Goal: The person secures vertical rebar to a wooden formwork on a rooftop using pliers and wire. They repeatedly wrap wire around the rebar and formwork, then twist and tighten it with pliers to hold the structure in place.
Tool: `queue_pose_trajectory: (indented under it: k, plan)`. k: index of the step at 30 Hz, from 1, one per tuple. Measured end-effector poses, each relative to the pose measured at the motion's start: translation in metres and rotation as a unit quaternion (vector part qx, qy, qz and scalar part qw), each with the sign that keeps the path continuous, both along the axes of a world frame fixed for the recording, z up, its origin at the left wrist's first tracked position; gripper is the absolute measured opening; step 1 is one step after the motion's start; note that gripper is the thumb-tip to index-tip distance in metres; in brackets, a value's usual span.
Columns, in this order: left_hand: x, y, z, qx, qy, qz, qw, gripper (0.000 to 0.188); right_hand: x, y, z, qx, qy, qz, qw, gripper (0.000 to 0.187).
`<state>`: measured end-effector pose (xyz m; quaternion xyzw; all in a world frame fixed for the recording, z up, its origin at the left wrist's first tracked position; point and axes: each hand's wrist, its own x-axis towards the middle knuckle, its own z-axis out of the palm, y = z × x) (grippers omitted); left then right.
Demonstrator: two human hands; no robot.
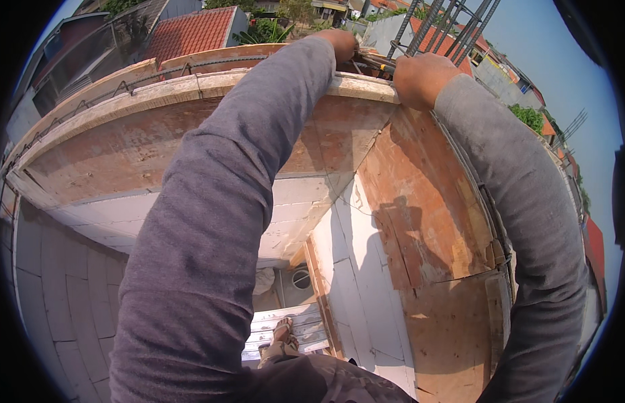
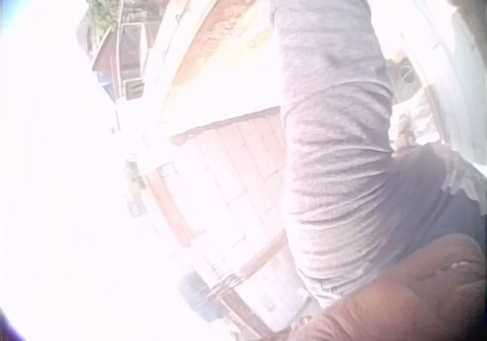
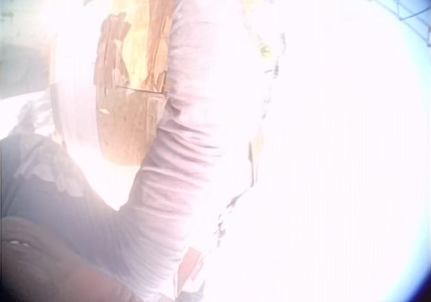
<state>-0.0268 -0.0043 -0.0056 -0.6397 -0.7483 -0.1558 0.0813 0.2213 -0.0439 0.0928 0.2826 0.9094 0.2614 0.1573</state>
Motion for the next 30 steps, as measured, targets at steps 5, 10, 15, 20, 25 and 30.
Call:
queue_pose_trajectory:
  k: [5,10,15,20,25,30]
  plan:
    - [0.020,0.013,0.009,-0.027,0.007,0.033,0.999,0.034,0.026,0.030,0.030,-0.457,0.237,-0.221,0.828,0.029]
    - [0.017,0.014,0.004,-0.016,0.018,0.038,0.999,0.033,0.009,0.008,0.021,-0.056,-0.015,-0.050,0.997,0.025]
    - [0.025,0.000,0.009,-0.024,0.025,0.020,0.999,0.034,0.013,-0.012,-0.016,0.276,-0.116,0.080,0.951,0.035]
    - [0.021,0.005,-0.010,-0.005,0.011,0.056,0.998,0.033,0.072,-0.046,0.098,-0.307,0.120,-0.132,0.935,0.049]
    - [0.040,0.014,0.008,0.014,0.016,0.021,1.000,0.031,0.190,-0.048,0.170,-0.100,0.296,-0.056,0.948,0.062]
    - [-0.004,-0.009,0.002,0.038,-0.048,0.002,0.998,0.034,0.229,-0.095,0.113,-0.174,0.379,-0.058,0.907,0.049]
